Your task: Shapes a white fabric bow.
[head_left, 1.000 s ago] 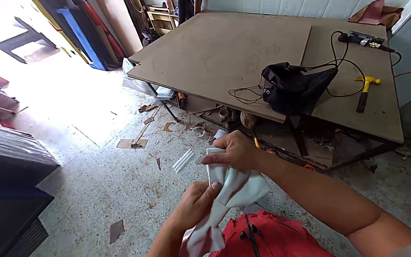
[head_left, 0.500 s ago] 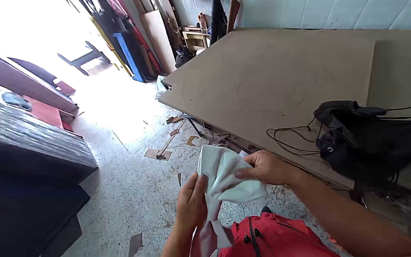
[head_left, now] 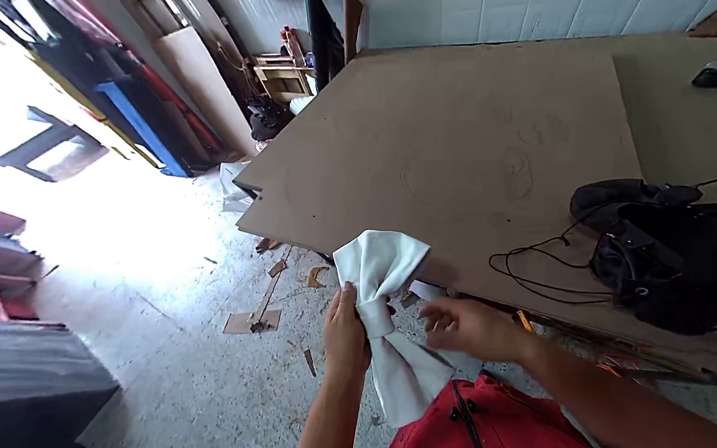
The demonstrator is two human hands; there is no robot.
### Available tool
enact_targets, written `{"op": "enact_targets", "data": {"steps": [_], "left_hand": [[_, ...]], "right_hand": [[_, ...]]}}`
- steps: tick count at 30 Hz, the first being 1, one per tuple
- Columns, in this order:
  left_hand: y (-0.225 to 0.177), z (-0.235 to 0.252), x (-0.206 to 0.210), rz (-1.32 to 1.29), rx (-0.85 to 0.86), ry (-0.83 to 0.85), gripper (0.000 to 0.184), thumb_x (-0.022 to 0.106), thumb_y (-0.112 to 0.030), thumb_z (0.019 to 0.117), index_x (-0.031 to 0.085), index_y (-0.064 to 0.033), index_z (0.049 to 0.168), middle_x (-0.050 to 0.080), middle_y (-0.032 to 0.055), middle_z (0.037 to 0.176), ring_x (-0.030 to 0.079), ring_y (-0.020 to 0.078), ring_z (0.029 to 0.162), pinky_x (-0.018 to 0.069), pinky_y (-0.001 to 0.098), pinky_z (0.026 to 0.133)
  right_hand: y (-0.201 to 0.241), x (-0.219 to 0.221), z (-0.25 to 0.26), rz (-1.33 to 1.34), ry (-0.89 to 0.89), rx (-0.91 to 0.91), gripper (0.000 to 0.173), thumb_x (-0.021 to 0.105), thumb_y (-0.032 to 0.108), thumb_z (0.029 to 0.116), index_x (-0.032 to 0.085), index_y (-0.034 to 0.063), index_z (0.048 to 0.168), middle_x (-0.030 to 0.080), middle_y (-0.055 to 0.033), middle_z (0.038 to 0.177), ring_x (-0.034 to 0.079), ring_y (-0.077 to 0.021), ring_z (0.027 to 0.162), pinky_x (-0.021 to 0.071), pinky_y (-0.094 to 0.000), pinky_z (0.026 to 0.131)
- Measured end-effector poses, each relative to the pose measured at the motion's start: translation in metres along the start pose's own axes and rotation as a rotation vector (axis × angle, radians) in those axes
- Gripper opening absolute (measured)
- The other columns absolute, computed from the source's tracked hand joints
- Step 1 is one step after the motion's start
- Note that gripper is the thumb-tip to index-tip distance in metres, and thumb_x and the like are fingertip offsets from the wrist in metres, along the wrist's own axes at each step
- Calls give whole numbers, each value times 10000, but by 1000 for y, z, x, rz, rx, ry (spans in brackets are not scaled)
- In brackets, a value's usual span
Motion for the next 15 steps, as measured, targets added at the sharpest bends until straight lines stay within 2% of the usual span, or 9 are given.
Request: {"op": "enact_targets", "data": {"steps": [1, 3, 5, 6, 7, 8, 10, 13, 15], "left_hand": [[0, 11, 4, -13, -1, 36, 471, 326, -359, 1132, 620, 3, 1199, 719, 215, 931, 735, 323, 788, 634, 493, 696], [-4, 27, 18, -14, 9, 148, 399, 377, -327, 1123, 610, -17, 1217, 714, 204, 1013, 734, 315, 892, 627, 513, 793], [-10, 39, 30, 36, 31, 336, 313, 443, -304, 1096, 556, -36, 1212, 704, 171, 1006, 728, 268, 903, 623, 471, 819], [-9, 45, 35, 82, 23, 453, 331, 526, -330, 1049, 534, -47, 1220, 703, 146, 995, 723, 236, 889, 621, 435, 823], [-5, 49, 38, 133, -11, 562, 434, 645, -381, 981, 537, -38, 1225, 713, 139, 980, 728, 224, 870, 624, 417, 819], [3, 49, 42, 189, -63, 670, 507, 712, -391, 935, 556, -15, 1237, 725, 146, 982, 732, 226, 877, 622, 409, 824], [23, 45, 52, 263, -156, 837, 508, 776, -325, 905, 612, 28, 1231, 742, 163, 1003, 737, 234, 901, 622, 403, 833], [41, 49, 63, 316, -164, 837, 272, 726, -99, 921, 655, 43, 1141, 738, 173, 941, 733, 239, 839, 628, 394, 781], [47, 64, 65, 482, -68, 737, 203, 700, -75, 940, 681, 14, 1122, 740, 141, 869, 711, 221, 721, 608, 367, 649]], "right_hand": [[5, 15, 4, -37, 24, 21, 609, 712, 523, 923, 628, 87, 1340, 715, -89, 1162, 699, -196, 1031, 577, -449, 935], [17, 21, 14, -99, -58, 20, 511, 673, 545, 944, 695, 103, 1199, 736, -69, 1030, 709, -174, 964, 578, -458, 894], [27, 4, 22, -95, -202, 9, 437, 632, 518, 983, 729, 108, 1100, 737, -51, 932, 712, -152, 889, 583, -439, 841], [29, -9, 23, -79, -278, 12, 409, 632, 513, 987, 739, 128, 1076, 740, -26, 911, 715, -129, 872, 594, -415, 828], [30, -23, 22, -64, -352, 16, 384, 644, 514, 981, 748, 150, 1046, 742, 1, 880, 717, -104, 841, 603, -388, 800], [30, -35, 20, -58, -416, 19, 365, 659, 506, 976, 750, 154, 1012, 737, 11, 840, 712, -93, 800, 604, -372, 764], [28, -57, 13, -113, -525, 23, 347, 669, 488, 976, 745, 150, 972, 707, 16, 773, 689, -92, 730, 589, -360, 697], [19, -79, 2, -294, -657, 21, 353, 656, 485, 984, 723, 147, 905, 655, 13, 711, 643, -110, 662, 550, -372, 620], [3, -93, 1, -345, -679, 88, 343, 644, 469, 994, 723, 145, 912, 652, -8, 716, 642, -147, 668, 548, -418, 631]]}}
Point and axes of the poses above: each hand's wrist, its own z-axis towards the middle knuckle, its own x-axis out of the palm, y = z × x, the point moved 10 cm from there along z, towards the middle knuckle
